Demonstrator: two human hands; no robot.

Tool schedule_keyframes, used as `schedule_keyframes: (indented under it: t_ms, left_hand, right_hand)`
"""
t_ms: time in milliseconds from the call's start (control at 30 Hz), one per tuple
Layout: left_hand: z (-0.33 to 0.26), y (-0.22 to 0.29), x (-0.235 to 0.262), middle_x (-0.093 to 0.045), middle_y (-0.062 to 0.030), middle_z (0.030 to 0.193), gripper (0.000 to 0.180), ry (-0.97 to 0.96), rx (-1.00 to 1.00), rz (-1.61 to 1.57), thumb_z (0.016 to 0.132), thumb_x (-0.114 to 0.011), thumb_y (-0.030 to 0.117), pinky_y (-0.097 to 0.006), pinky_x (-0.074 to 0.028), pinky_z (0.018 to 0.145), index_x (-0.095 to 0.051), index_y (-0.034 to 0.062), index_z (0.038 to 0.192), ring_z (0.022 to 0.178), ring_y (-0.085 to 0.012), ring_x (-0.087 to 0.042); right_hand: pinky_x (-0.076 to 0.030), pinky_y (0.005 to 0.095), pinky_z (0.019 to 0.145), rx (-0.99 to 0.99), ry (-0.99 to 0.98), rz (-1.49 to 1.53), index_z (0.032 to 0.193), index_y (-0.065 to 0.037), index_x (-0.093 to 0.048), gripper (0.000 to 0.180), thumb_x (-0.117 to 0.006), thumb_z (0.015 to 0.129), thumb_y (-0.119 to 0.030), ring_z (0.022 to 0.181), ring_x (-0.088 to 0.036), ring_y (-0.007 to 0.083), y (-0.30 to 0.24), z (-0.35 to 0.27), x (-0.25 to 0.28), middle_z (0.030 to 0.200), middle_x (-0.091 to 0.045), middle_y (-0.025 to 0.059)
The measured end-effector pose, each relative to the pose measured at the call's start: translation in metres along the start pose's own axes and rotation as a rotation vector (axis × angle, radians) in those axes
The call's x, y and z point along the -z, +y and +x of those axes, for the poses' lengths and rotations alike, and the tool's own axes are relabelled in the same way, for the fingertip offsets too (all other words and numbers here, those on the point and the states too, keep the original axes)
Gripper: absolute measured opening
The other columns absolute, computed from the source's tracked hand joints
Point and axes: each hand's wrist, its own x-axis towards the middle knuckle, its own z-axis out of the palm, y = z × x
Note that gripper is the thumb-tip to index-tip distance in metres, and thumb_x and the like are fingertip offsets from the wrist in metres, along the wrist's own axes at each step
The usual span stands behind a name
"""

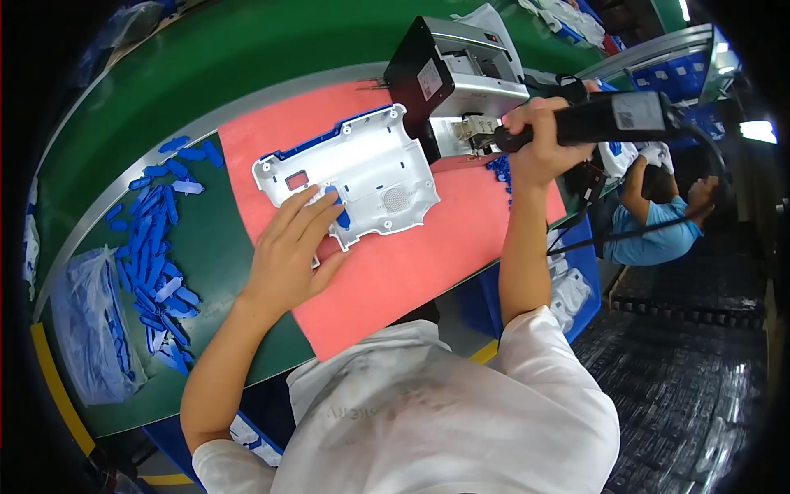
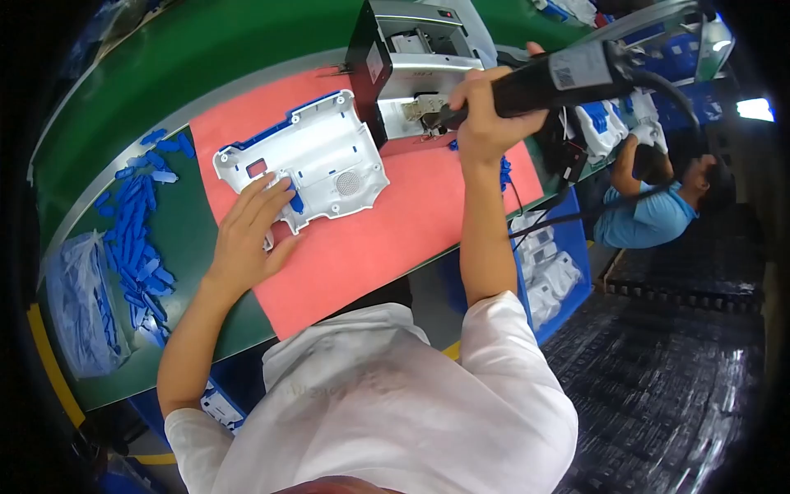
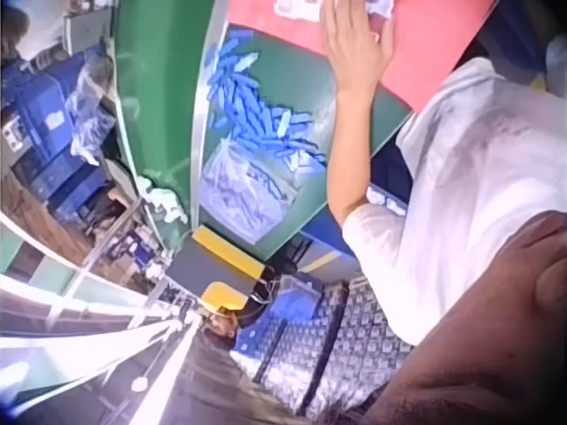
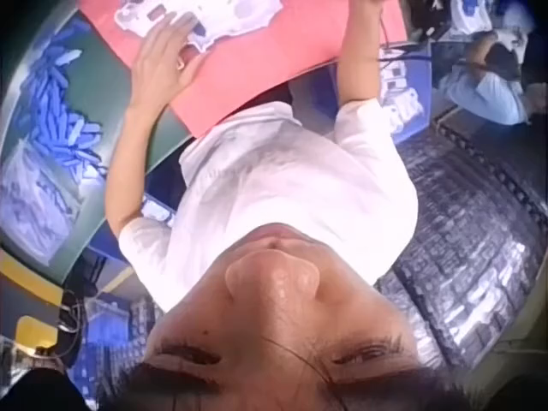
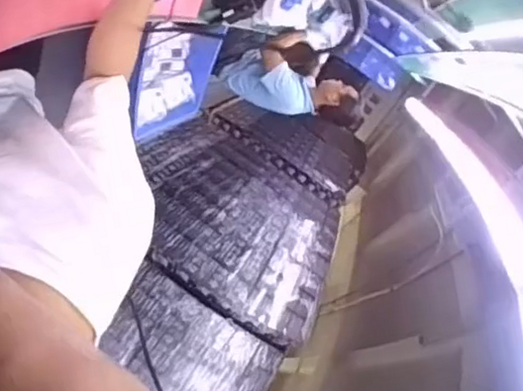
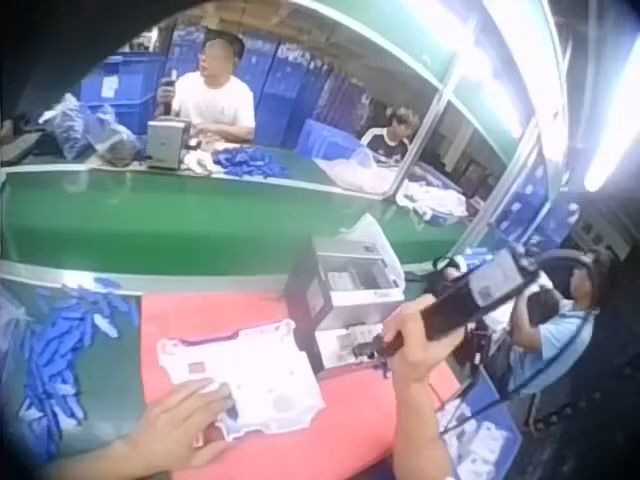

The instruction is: Assembling small blue plastic components into a white plastic housing using an electric screwdriver.

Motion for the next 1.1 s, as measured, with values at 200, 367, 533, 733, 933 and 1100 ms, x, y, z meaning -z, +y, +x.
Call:
schedule_keyframes:
  t_ms: [200, 367, 533, 733, 933, 1100]
  left_hand:
    - [-0.001, -0.002, 0.004, -0.059, -0.0136, 0.127, 0.053, 0.016, 0.016, -0.025, 0.071, -0.077, 0.016, -0.043, -0.045, 0.100, -0.059, 0.0026, 0.120, 0.124, -0.0351, -0.050]
    - [-0.001, 0.001, 0.006, -0.059, -0.0138, 0.123, 0.054, 0.036, 0.012, -0.084, 0.071, -0.075, 0.016, -0.042, -0.044, 0.101, -0.059, 0.0031, 0.121, 0.121, -0.0346, -0.051]
    - [-0.004, -0.003, -0.002, -0.057, -0.0147, 0.127, 0.044, 0.020, -0.054, -0.054, 0.077, -0.071, 0.016, -0.047, -0.043, 0.101, -0.062, 0.0094, 0.120, 0.123, -0.0369, -0.049]
    - [-0.008, -0.005, -0.003, -0.056, -0.0148, 0.128, 0.037, 0.049, -0.050, -0.047, 0.079, -0.071, 0.019, -0.048, -0.042, 0.102, -0.064, 0.0106, 0.114, 0.124, -0.0374, -0.048]
    - [-0.009, -0.005, -0.005, -0.056, -0.0151, 0.130, 0.031, 0.062, -0.051, -0.043, 0.079, -0.071, 0.020, -0.049, -0.041, 0.103, -0.067, 0.0092, 0.108, 0.125, -0.0371, -0.047]
    - [-0.009, -0.005, -0.006, -0.056, -0.0147, 0.130, 0.032, 0.057, -0.043, -0.058, 0.078, -0.072, 0.020, -0.050, -0.040, 0.104, -0.067, 0.0088, 0.107, 0.126, -0.0369, -0.046]
  right_hand:
    - [-0.046, 0.0283, 0.047, -0.085, -0.055, 0.045, 0.136, 0.005, -0.027, 0.065, -0.059, 0.080, 0.010, 0.045, -0.050, 0.0122, -0.024, -0.012, -0.006, 0.059, -0.053, 0.0047]
    - [-0.047, 0.0289, 0.047, -0.169, -0.205, 0.410, 0.142, 0.001, -0.009, 0.076, -0.056, 0.084, 0.006, 0.047, -0.052, 0.0133, -0.057, -0.049, -0.076, 0.065, -0.054, 0.0057]
    - [-0.045, 0.0289, 0.046, -0.246, -0.492, 0.108, 0.139, -0.006, -0.015, 0.072, -0.053, 0.080, 0.010, 0.045, -0.050, 0.0137, -0.037, -0.085, -0.096, 0.062, -0.049, 0.0061]
    - [-0.045, 0.0288, 0.045, -0.203, -0.554, 0.065, 0.138, -0.006, -0.015, 0.070, -0.051, 0.080, 0.010, 0.046, -0.050, 0.0135, -0.032, -0.092, -0.094, 0.062, -0.048, 0.0052]
    - [-0.042, 0.0259, 0.057, -0.316, -0.441, 0.121, 0.126, 0.001, -0.027, 0.059, -0.057, 0.075, 0.009, 0.051, -0.047, 0.0109, -0.039, -0.102, -0.103, 0.063, -0.050, 0.0033]
    - [-0.039, 0.0240, 0.073, -0.369, -0.398, 0.082, 0.111, 0.007, -0.042, 0.045, -0.065, 0.072, 0.007, 0.057, -0.046, 0.0096, -0.034, -0.104, -0.096, 0.063, -0.054, 0.0016]
